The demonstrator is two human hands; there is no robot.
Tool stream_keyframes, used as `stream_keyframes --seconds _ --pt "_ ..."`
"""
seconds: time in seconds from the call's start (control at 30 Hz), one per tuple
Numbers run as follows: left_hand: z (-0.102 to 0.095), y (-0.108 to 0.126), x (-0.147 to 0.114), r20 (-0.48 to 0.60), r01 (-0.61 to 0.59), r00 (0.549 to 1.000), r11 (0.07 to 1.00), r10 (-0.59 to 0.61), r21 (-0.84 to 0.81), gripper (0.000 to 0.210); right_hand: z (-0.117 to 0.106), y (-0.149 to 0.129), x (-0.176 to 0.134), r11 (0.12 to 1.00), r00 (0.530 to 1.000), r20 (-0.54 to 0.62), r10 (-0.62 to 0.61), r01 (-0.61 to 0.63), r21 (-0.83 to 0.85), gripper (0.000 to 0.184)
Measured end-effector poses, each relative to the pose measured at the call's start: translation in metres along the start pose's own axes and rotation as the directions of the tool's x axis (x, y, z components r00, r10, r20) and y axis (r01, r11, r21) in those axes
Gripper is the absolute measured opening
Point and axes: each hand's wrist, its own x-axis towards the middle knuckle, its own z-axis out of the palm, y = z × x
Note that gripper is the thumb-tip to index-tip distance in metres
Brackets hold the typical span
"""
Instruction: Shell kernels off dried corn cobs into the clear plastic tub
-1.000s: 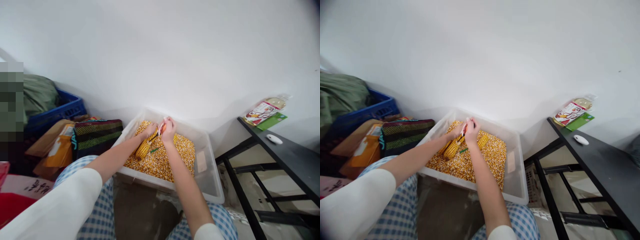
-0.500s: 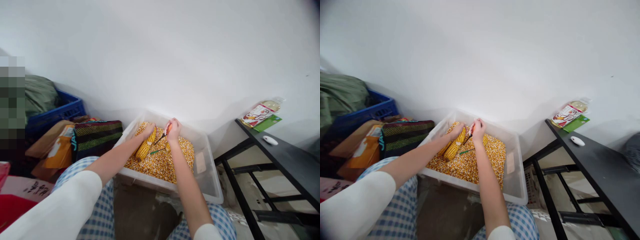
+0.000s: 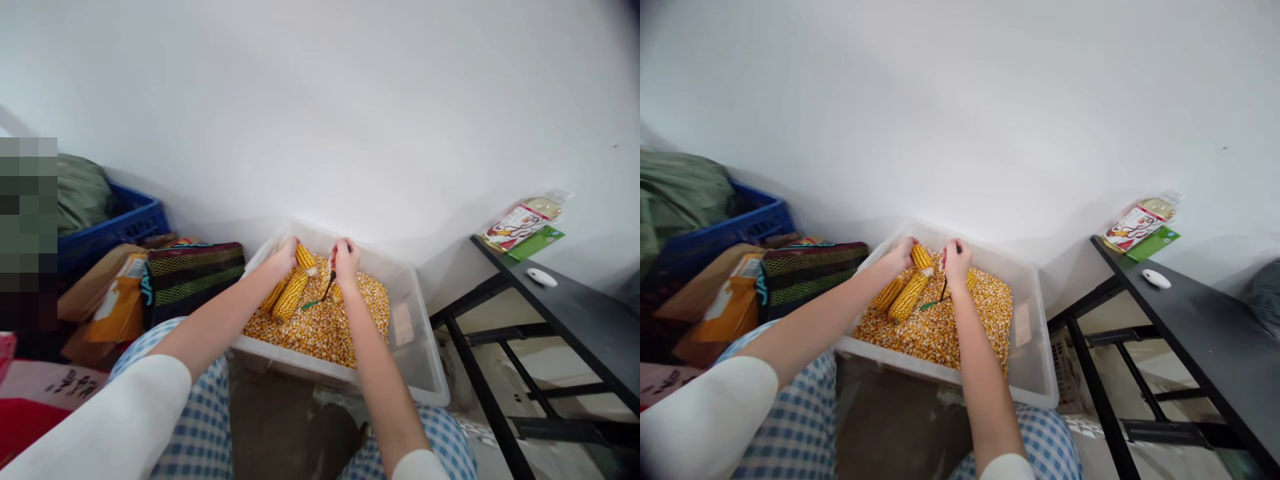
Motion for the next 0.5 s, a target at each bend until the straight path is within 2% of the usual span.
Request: stream_keyframes --seconds 0.1,0.23,0.4,0.5 --pt "0.002 -0.007 0.0 0.016 -0.015 1.0 1.0 0.015 -0.018 0.013 -0.001 -0.004 -0.002 0.992 0.998 -0.05 -0.041 0.047 0.118 0.029" --pt "0.003 -0.023 0.003 0.074 -0.143 0.988 0.988 0.138 0.062 0.007 -0.001 -0.012 -0.007 0.969 0.985 -0.111 -0.131 0.151 0.197 0.029" --pt "0.003 -0.033 0.011 0.141 -0.343 0.935 0.929 0.324 0.139 0.011 0.004 -0.019 -0.015 0.952 0.978 -0.082 -0.19 0.204 0.23 0.029" --pt "0.003 -0.032 0.012 0.169 -0.409 0.91 0.885 0.378 0.223 0.023 0.008 -0.023 -0.02 0.954 0.981 -0.051 -0.185 0.192 0.232 0.031"
